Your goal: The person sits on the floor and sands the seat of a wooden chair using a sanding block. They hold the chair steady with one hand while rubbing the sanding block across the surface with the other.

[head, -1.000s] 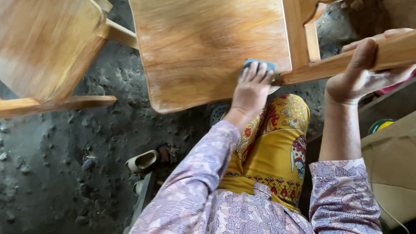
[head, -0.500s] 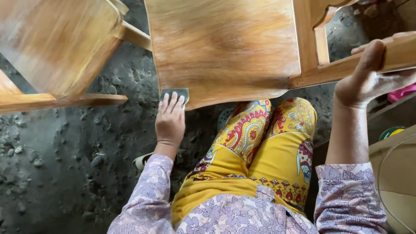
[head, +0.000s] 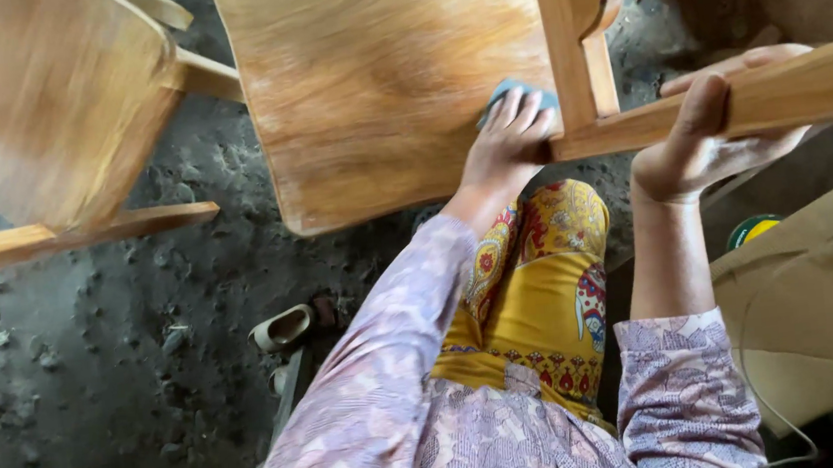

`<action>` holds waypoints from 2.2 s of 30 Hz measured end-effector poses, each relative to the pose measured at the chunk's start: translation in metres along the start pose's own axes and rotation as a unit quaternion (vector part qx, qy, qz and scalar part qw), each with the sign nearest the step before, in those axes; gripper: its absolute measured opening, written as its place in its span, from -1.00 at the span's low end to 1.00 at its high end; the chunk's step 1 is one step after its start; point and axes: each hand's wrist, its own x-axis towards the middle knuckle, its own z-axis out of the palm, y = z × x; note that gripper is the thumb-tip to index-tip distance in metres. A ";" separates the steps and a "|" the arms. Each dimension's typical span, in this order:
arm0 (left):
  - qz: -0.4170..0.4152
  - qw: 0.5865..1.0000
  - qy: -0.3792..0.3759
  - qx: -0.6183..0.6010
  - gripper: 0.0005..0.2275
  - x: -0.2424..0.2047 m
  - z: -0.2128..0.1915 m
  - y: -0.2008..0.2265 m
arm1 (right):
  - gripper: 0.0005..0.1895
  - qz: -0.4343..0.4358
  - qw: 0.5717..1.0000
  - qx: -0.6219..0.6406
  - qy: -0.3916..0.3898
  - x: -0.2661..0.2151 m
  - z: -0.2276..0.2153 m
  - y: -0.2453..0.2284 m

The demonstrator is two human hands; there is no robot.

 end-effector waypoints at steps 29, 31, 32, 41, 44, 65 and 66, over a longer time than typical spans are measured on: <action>-0.556 0.691 0.434 -0.162 -0.85 -0.302 -0.132 -0.115 | -0.49 0.339 0.936 0.098 -0.015 -0.210 -0.004 -0.001; -0.557 0.593 0.480 -0.329 -0.84 -0.262 -0.146 -0.083 | -0.59 0.395 0.902 0.162 -0.066 -0.215 0.024 -0.063; -0.578 0.508 0.444 -0.460 -0.86 -0.228 -0.178 -0.050 | -0.54 0.473 0.847 0.152 -0.191 -0.213 0.032 -0.087; -0.508 0.414 0.329 -0.680 -0.89 -0.174 -0.150 0.009 | -0.56 0.548 0.768 0.171 -0.284 -0.241 0.059 -0.105; -0.504 0.458 0.316 -0.661 -0.92 -0.179 -0.117 -0.004 | -0.73 0.528 0.803 0.157 -0.227 -0.247 0.058 -0.064; -0.615 0.780 0.112 0.009 -0.44 -0.150 -0.147 -0.181 | -0.52 -0.098 0.825 -0.372 -0.413 -0.219 0.081 0.129; -0.613 0.781 0.120 0.023 -0.45 -0.149 -0.149 -0.179 | -0.59 -0.138 0.832 -0.354 -0.405 -0.224 0.099 0.126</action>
